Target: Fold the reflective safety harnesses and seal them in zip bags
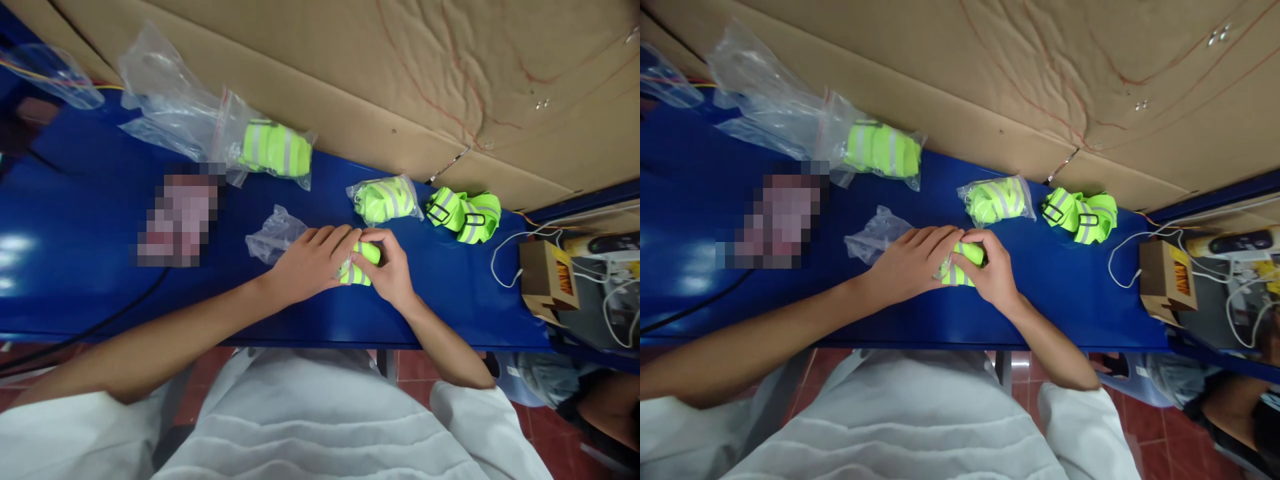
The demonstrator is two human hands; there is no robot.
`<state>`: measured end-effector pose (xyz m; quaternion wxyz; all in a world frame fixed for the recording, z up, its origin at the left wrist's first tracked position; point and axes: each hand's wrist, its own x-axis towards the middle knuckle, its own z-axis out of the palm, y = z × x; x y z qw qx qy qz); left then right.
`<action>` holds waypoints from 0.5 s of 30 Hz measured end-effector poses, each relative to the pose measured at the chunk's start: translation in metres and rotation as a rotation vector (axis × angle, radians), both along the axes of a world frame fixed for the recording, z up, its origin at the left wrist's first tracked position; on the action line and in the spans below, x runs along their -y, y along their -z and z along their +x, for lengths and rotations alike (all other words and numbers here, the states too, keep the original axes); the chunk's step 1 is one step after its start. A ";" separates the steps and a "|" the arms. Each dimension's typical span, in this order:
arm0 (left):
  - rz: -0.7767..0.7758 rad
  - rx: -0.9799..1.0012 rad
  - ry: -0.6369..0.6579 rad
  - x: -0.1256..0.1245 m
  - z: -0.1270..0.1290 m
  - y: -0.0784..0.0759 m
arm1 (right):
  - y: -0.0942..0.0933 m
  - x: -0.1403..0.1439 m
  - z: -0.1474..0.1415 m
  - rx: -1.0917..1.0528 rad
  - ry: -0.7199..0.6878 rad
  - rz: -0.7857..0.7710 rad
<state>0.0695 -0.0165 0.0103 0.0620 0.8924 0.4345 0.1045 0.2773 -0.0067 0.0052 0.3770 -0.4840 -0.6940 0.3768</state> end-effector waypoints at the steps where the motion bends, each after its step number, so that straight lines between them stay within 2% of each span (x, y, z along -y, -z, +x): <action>1: -0.010 0.025 -0.009 -0.001 0.000 0.002 | -0.001 0.003 -0.001 0.044 -0.020 0.088; 4: -0.018 0.107 -0.031 -0.003 0.002 0.006 | -0.003 0.005 -0.002 0.110 -0.057 0.262; 6: -0.003 0.129 -0.031 -0.004 0.001 0.007 | -0.002 0.002 0.000 0.061 -0.024 0.250; 10: 0.101 0.082 0.076 -0.008 -0.004 0.004 | 0.002 -0.013 0.005 -0.110 0.139 -0.037; 12: 0.139 0.058 0.118 -0.010 -0.008 0.001 | 0.003 -0.019 0.008 -0.166 0.166 -0.208; 13: 0.146 0.050 0.123 -0.010 -0.009 -0.001 | 0.003 -0.020 0.009 -0.175 0.165 -0.258; 15: 0.140 0.029 0.112 -0.011 -0.010 -0.002 | 0.003 -0.018 0.009 -0.138 0.142 -0.247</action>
